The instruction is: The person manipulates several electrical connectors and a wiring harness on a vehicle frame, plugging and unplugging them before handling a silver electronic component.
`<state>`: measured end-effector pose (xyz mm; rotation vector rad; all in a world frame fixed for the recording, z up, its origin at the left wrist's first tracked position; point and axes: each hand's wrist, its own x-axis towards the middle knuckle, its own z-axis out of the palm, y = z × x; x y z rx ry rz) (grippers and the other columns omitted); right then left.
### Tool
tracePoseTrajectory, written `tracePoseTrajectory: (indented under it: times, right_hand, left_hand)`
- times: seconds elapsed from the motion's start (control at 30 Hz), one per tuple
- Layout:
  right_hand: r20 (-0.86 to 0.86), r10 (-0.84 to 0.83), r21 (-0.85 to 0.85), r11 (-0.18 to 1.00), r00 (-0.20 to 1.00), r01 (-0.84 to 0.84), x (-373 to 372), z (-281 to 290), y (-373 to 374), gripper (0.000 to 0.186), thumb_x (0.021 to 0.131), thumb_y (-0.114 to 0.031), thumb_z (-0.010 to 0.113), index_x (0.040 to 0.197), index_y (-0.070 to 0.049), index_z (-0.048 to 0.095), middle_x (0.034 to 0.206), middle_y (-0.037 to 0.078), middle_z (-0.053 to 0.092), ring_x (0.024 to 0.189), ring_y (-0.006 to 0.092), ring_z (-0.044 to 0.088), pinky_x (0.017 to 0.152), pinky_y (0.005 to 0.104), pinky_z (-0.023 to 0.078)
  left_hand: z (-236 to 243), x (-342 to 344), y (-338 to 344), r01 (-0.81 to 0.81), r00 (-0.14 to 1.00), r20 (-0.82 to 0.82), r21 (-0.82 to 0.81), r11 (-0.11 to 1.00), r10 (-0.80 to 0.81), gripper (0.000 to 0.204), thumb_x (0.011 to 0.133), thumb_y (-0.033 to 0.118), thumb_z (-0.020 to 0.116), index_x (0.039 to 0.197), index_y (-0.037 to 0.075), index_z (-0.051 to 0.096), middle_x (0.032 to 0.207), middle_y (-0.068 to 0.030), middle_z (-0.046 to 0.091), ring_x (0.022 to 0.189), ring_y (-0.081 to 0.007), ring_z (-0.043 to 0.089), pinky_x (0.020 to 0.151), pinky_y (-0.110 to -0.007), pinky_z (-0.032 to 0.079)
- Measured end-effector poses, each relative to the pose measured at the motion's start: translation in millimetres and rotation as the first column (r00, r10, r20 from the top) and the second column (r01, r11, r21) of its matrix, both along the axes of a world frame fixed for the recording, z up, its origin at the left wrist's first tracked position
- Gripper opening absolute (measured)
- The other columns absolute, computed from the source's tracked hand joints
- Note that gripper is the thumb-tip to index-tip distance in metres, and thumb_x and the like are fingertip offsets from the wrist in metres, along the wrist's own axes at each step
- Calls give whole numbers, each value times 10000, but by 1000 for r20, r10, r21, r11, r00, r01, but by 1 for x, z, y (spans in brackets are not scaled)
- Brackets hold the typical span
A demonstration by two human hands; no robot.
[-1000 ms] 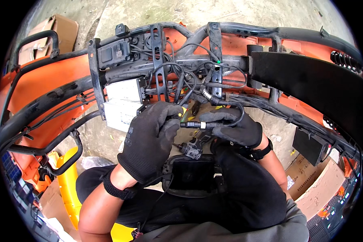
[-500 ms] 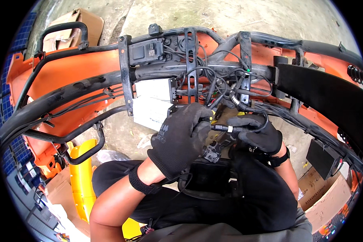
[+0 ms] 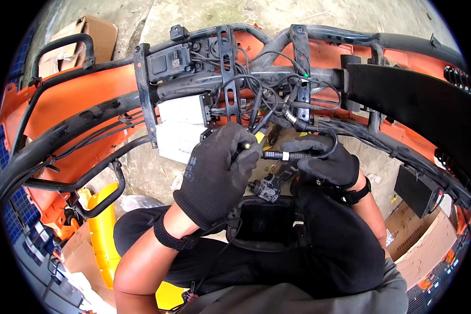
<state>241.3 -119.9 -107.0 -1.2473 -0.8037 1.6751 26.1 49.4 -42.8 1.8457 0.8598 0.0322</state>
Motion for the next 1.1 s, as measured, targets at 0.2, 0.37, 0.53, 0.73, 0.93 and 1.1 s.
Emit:
tracePoseTrajectory:
  times: [0.2,0.37,0.53,0.73,0.93,1.1]
  right_hand:
    - [-18,-4,5,1000,1000,4,0,-3,0,397,978,-101,687,1362,-13,639,1295,90,680,1162,157,629,991,328,508]
    - [-28,-2,29,1000,1000,3,0,-2,1,395,980,-100,683,1362,-11,640,1300,102,679,1174,168,630,996,342,508]
    - [-65,-37,-20,999,997,35,-2,-1,0,401,971,-114,694,1359,-22,649,1287,111,683,1166,175,632,1001,344,500]
    - [5,-33,21,999,999,33,-2,-5,-3,414,967,-135,700,1365,-32,649,1282,118,684,1172,199,637,1003,365,501]
    - [14,-30,86,996,999,28,-3,-7,-4,424,968,-148,702,1372,-33,644,1277,117,686,1179,212,637,1017,372,494]
    - [13,-4,52,999,1000,3,-1,-4,-3,423,961,-125,710,1368,-29,644,1291,116,686,1189,209,641,1017,373,498]
  left_hand:
    - [4,2,1,13,1000,3,-32,999,-13,155,904,56,681,1029,20,598,872,-174,638,818,-367,651,744,-429,502]
    - [5,2,1,32,999,2,35,999,-32,122,961,116,662,1010,4,660,851,-86,633,750,-149,643,704,-301,499]
    - [4,2,-1,-3,1000,-30,-62,998,2,128,942,106,667,1018,20,610,871,-169,618,774,-350,622,701,-417,488]
    - [5,3,-1,25,1000,-15,-35,999,-26,135,929,103,685,1012,26,611,863,-161,605,787,-344,615,696,-416,481]
    - [6,1,-1,102,994,-43,7,995,-101,147,893,85,716,968,35,600,850,-158,606,778,-346,613,689,-424,479]
    - [13,4,0,99,992,-77,10,995,-98,117,889,70,709,931,33,606,815,-149,606,742,-321,619,674,-396,485]
